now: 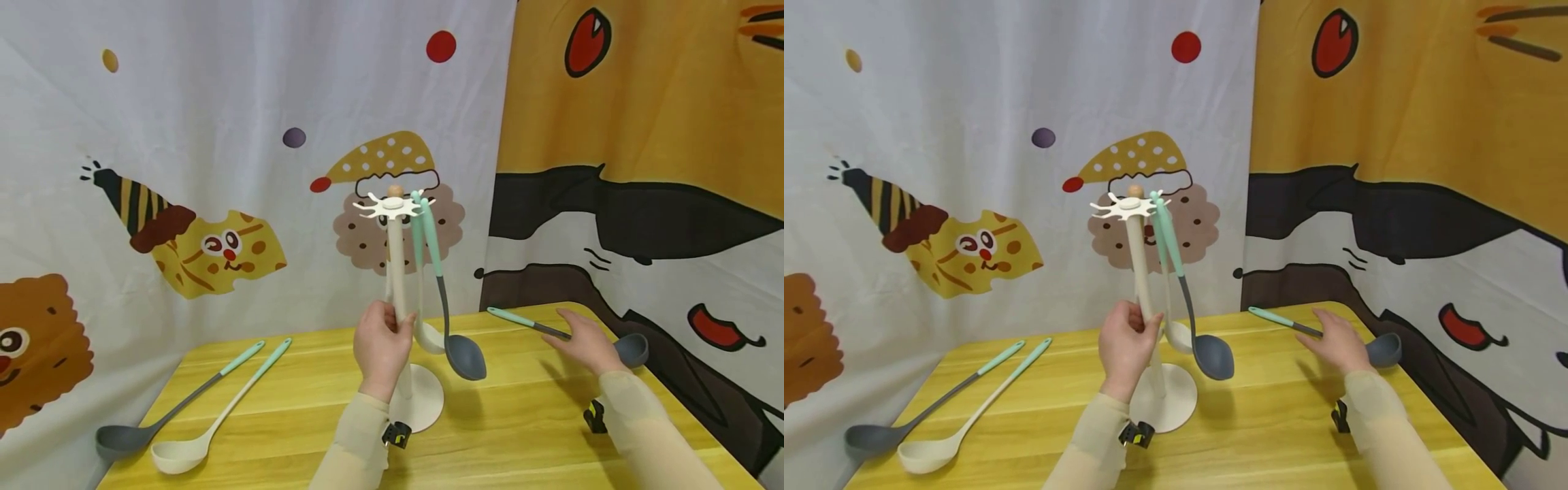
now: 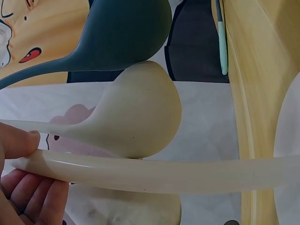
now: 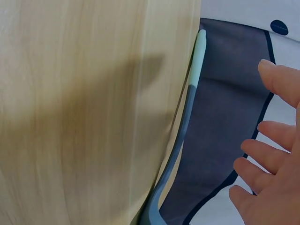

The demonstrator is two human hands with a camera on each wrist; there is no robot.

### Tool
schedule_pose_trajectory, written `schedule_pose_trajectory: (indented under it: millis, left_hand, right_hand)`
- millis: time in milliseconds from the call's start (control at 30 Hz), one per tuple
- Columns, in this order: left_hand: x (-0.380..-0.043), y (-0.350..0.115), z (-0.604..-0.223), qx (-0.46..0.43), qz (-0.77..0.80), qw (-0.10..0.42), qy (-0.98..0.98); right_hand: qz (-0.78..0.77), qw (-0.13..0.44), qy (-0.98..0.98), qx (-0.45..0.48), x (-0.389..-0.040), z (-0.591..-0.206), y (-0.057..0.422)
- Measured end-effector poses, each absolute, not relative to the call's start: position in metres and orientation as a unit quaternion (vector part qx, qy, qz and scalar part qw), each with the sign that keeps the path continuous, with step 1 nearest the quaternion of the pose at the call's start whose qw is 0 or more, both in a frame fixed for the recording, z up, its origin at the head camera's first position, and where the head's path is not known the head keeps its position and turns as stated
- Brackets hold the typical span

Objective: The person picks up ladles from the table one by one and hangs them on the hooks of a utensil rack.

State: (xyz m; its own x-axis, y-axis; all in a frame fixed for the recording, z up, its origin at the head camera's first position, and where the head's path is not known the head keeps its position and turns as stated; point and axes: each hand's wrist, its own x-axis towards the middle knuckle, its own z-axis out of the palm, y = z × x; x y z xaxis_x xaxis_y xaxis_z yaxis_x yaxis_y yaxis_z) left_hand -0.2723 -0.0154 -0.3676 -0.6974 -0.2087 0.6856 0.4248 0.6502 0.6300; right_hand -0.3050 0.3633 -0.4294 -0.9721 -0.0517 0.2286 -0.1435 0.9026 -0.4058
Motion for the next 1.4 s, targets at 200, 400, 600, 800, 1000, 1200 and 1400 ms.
schedule_pose_trajectory:
  millis: [200, 400, 600, 800, 1000, 1200, 1400]
  left_hand:
    - [-0.272, -0.016, -0.368, -0.069, -0.412, 0.382, -0.824]
    - [-0.273, -0.016, -0.368, -0.068, -0.409, 0.381, -0.826]
    - [-0.272, -0.016, -0.367, -0.068, -0.404, 0.384, -0.828]
    - [-0.272, -0.016, -0.368, -0.070, -0.403, 0.383, -0.829]
    - [-0.272, -0.016, -0.369, -0.070, -0.401, 0.384, -0.828]
    - [-0.272, -0.016, -0.369, -0.071, -0.401, 0.385, -0.828]
    - [-0.273, -0.016, -0.368, -0.069, -0.404, 0.380, -0.829]
  right_hand:
    - [0.206, 0.099, -0.973, 0.043, -0.307, -0.433, 0.370]
    - [0.203, 0.090, -0.974, 0.032, -0.308, -0.435, 0.377]
    - [0.197, 0.081, -0.977, 0.024, -0.310, -0.442, 0.383]
    - [0.197, 0.075, -0.977, 0.017, -0.310, -0.448, 0.388]
    - [0.191, 0.062, -0.980, 0.006, -0.311, -0.448, 0.390]
    - [0.183, 0.051, -0.982, -0.006, -0.314, -0.451, 0.392]
    - [0.172, 0.050, -0.984, -0.019, -0.318, -0.456, 0.393]
